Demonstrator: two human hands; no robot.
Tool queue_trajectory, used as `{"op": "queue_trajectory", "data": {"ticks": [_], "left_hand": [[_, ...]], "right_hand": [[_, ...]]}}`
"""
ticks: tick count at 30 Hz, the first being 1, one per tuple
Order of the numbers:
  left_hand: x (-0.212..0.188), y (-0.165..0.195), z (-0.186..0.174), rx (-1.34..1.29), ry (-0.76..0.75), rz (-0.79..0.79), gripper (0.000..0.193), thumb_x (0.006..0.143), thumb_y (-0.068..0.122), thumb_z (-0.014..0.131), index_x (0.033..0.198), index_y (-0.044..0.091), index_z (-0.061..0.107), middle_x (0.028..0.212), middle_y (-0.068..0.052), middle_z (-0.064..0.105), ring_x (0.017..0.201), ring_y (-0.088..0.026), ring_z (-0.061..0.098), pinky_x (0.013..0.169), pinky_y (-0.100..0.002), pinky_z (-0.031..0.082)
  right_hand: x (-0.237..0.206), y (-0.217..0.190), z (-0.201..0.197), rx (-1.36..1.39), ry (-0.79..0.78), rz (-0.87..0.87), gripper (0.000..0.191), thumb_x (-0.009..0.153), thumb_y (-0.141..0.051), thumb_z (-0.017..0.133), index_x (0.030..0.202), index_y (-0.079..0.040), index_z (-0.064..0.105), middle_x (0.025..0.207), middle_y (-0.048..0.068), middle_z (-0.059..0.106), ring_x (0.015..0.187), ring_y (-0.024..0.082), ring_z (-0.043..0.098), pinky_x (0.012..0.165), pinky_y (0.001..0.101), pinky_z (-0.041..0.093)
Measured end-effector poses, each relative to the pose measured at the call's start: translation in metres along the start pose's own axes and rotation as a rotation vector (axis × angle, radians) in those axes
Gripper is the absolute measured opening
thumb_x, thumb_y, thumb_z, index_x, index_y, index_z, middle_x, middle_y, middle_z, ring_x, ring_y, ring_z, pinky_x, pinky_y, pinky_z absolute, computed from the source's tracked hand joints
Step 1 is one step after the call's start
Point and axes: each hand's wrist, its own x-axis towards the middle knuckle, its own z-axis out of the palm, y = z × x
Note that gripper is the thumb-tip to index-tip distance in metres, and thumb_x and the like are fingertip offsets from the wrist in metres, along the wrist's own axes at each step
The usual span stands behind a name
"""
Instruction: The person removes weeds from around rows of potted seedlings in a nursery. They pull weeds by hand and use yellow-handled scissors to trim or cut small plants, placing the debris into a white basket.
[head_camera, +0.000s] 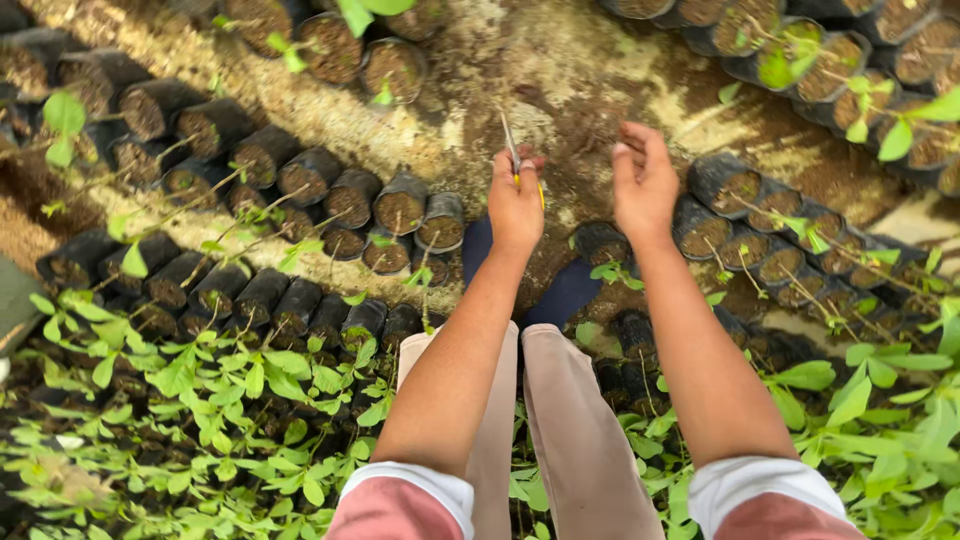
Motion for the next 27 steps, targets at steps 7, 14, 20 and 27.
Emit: {"op": "queue_trajectory", "data": {"ticks": [7, 14, 20, 27], "left_hand": [[-0.050, -0.036, 0.078, 0.361, -0.255, -0.017, 0.029, 0.096, 0.021, 0.061, 0.122, 0.008, 0.064, 0.097, -0.011, 0.076, 0.088, -0.028, 0.072, 0.083, -0.041, 0.055], [-0.081, -0.075, 0.099, 0.748, -0.423, -0.075, 0.044, 0.082, 0.022, 0.081, 0.120, 0.010, 0.064, 0.099, -0.011, 0.072, 0.102, -0.031, 0.067, 0.091, -0.044, 0.053], [-0.083, -0.094, 0.107, 0.941, -0.426, -0.104, 0.044, 0.082, 0.027, 0.083, 0.118, 0.011, 0.062, 0.116, -0.013, 0.065, 0.115, -0.034, 0.060, 0.099, -0.045, 0.051], [-0.076, -0.104, 0.117, 1.003, -0.440, -0.105, 0.031, 0.086, 0.025, 0.078, 0.110, 0.012, 0.063, 0.119, -0.012, 0.064, 0.118, -0.034, 0.060, 0.098, -0.047, 0.051]], "right_hand": [[-0.033, 0.098, -0.135, -0.390, 0.002, 0.187, 0.016, 0.110, -0.011, 0.057, 0.119, -0.010, 0.070, 0.111, 0.012, 0.073, 0.098, 0.022, 0.069, 0.091, 0.0347, 0.056], [-0.067, 0.147, -0.186, -0.928, -0.018, 0.163, 0.034, 0.094, -0.013, 0.070, 0.128, -0.013, 0.067, 0.124, 0.019, 0.062, 0.090, 0.042, 0.067, 0.074, 0.0519, 0.055], [-0.062, 0.162, -0.191, -0.924, -0.028, 0.017, 0.039, 0.092, -0.014, 0.074, 0.130, -0.018, 0.066, 0.130, 0.015, 0.061, 0.097, 0.039, 0.068, 0.078, 0.0494, 0.055], [-0.042, 0.173, -0.191, -1.101, -0.055, -0.182, 0.025, 0.091, -0.018, 0.076, 0.116, -0.018, 0.070, 0.112, 0.009, 0.070, 0.092, 0.031, 0.070, 0.077, 0.0432, 0.057]]}}
